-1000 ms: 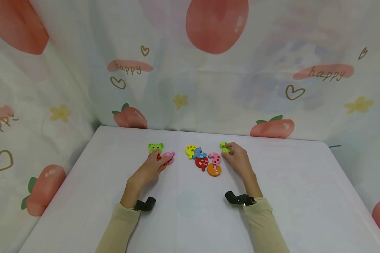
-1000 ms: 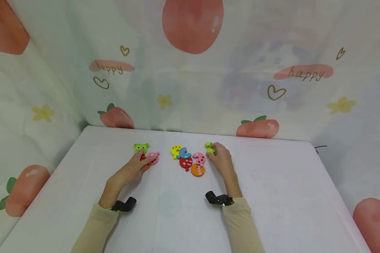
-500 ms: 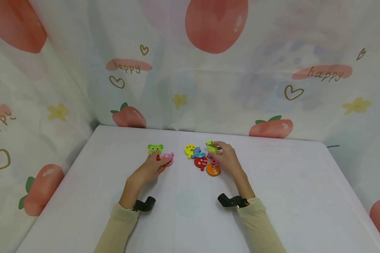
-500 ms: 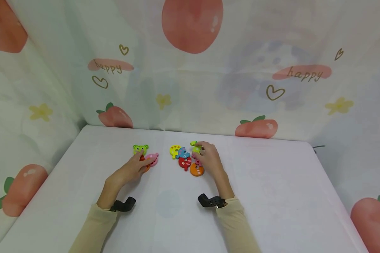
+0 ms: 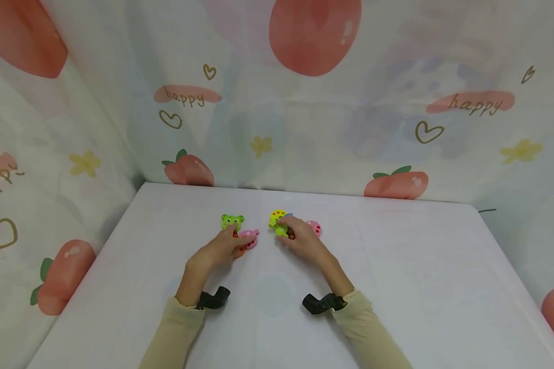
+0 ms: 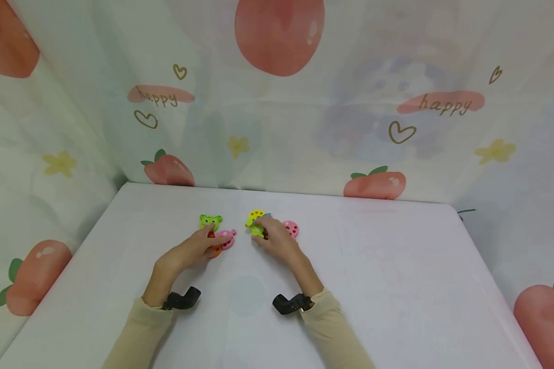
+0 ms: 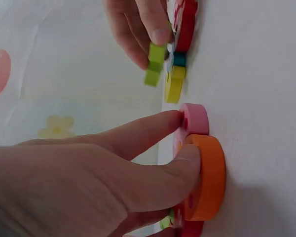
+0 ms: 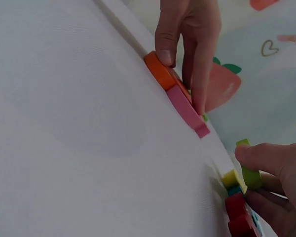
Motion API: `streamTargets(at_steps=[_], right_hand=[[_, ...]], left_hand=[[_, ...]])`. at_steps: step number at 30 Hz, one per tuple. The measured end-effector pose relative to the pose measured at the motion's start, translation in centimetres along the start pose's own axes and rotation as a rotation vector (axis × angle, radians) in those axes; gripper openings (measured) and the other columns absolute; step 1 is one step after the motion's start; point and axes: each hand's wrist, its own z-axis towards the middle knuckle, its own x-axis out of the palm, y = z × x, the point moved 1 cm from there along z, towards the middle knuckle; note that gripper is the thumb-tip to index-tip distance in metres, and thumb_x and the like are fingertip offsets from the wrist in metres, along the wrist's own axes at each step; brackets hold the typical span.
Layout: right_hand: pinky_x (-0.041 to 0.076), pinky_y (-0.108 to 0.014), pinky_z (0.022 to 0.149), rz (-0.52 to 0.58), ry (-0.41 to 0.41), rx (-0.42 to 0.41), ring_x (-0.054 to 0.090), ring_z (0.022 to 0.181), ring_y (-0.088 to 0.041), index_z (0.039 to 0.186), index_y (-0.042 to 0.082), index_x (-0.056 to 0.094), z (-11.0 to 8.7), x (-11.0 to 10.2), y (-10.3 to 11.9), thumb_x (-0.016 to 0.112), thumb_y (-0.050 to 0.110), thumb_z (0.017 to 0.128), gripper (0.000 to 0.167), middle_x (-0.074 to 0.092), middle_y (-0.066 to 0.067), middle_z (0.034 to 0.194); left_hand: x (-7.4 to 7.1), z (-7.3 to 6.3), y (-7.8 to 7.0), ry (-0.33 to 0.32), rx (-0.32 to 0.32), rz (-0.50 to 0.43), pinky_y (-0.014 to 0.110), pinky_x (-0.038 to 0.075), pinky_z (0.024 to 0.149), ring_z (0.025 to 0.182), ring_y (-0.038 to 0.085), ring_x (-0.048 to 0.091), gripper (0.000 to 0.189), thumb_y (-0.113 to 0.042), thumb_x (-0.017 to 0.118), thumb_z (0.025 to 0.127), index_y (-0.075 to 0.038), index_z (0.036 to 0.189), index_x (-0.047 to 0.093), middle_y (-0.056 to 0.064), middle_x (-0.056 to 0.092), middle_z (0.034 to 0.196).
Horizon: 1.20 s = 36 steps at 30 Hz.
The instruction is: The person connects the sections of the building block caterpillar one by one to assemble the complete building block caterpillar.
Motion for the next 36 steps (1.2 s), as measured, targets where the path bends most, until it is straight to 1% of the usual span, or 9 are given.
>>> streamTargets(at_steps=[2, 3, 8, 11, 14, 16, 24, 30, 36], right_hand=[[0.047, -0.044, 0.105, -0.014, 0.011, -0.013, 0.056, 0.122, -0.028, 0.124, 0.004, 0.06, -0.1, 0.4, 0.2, 0.07, 0.015, 0.089, 0.038, 0.061, -0.012, 0.13], [0.048, -0.043, 0.104, -0.02, 0.011, -0.025, 0.056, 0.12, -0.027, 0.124, 0.004, 0.061, -0.2, 0.6, 0.3, 0.07, 0.015, 0.089, 0.037, 0.062, -0.012, 0.129], [0.053, -0.039, 0.09, -0.034, 0.009, -0.081, 0.058, 0.103, -0.022, 0.121, 0.005, 0.062, -0.2, 1.4, 0.9, 0.069, 0.015, 0.09, 0.034, 0.064, -0.011, 0.125], [0.051, -0.04, 0.099, -0.026, 0.031, -0.074, 0.058, 0.115, -0.025, 0.123, 0.005, 0.062, -0.2, 1.9, 1.3, 0.068, 0.016, 0.091, 0.034, 0.062, -0.012, 0.13], [0.042, -0.044, 0.11, -0.041, 0.062, -0.047, 0.051, 0.131, -0.029, 0.125, 0.007, 0.062, -0.1, 2.3, 1.5, 0.067, 0.019, 0.092, 0.036, 0.058, -0.012, 0.137], [0.039, -0.046, 0.113, -0.066, 0.084, -0.029, 0.048, 0.135, -0.03, 0.126, 0.008, 0.061, -0.1, 2.6, 1.6, 0.066, 0.02, 0.093, 0.036, 0.055, -0.012, 0.14], [0.039, -0.046, 0.113, -0.155, 0.107, -0.031, 0.046, 0.136, -0.03, 0.128, 0.009, 0.061, -0.1, 3.1, 1.5, 0.065, 0.021, 0.093, 0.038, 0.054, -0.012, 0.142], [0.04, -0.045, 0.112, -0.165, 0.11, -0.02, 0.046, 0.137, -0.029, 0.13, 0.01, 0.061, -0.3, 3.0, 1.6, 0.066, 0.023, 0.092, 0.04, 0.053, -0.011, 0.143], [0.041, -0.045, 0.111, -0.197, 0.096, -0.053, 0.047, 0.134, -0.031, 0.13, 0.006, 0.06, -0.3, 2.9, 1.5, 0.068, 0.022, 0.091, 0.043, 0.054, -0.013, 0.141]], left_hand=[[0.1, -0.2, -0.4, 0.014, -0.007, -0.018, 0.059, 0.039, 0.108, 0.144, 0.041, 0.03, 0.052, -0.014, 0.063, 0.094, -0.028, 0.142, 0.05, 0.021, 0.026, 0.157], [0.1, -0.3, -0.5, 0.017, 0.004, 0.017, 0.059, 0.04, 0.108, 0.144, 0.041, 0.03, 0.052, -0.012, 0.063, 0.093, -0.031, 0.14, 0.052, 0.021, 0.027, 0.157], [0.3, -0.9, -1.1, 0.018, 0.027, 0.06, 0.056, 0.039, 0.109, 0.143, 0.039, 0.032, 0.049, -0.01, 0.063, 0.093, -0.029, 0.138, 0.055, 0.023, 0.032, 0.154], [0.4, -1.2, -1.6, -0.005, 0.085, 0.111, 0.053, 0.044, 0.106, 0.137, 0.038, 0.039, 0.047, -0.008, 0.065, 0.092, -0.026, 0.135, 0.059, 0.025, 0.038, 0.148], [0.4, -1.4, -2.1, -0.013, 0.11, 0.121, 0.052, 0.048, 0.101, 0.133, 0.037, 0.042, 0.046, -0.009, 0.065, 0.092, -0.027, 0.133, 0.06, 0.024, 0.042, 0.144], [0.4, -1.5, -2.3, -0.021, 0.116, 0.127, 0.051, 0.05, 0.098, 0.129, 0.036, 0.043, 0.044, -0.01, 0.065, 0.092, -0.027, 0.132, 0.061, 0.023, 0.044, 0.141], [0.5, -1.5, -2.6, -0.039, 0.112, 0.174, 0.05, 0.051, 0.097, 0.127, 0.034, 0.044, 0.043, -0.014, 0.065, 0.093, -0.03, 0.132, 0.061, 0.021, 0.045, 0.139], [0.5, -1.5, -2.7, -0.043, 0.111, 0.156, 0.052, 0.05, 0.098, 0.129, 0.035, 0.043, 0.043, -0.013, 0.066, 0.092, -0.03, 0.132, 0.061, 0.022, 0.045, 0.14], [0.6, -1.4, -2.6, -0.052, 0.114, 0.149, 0.05, 0.051, 0.096, 0.126, 0.035, 0.044, 0.042, -0.012, 0.066, 0.092, -0.029, 0.131, 0.062, 0.022, 0.046, 0.139]])
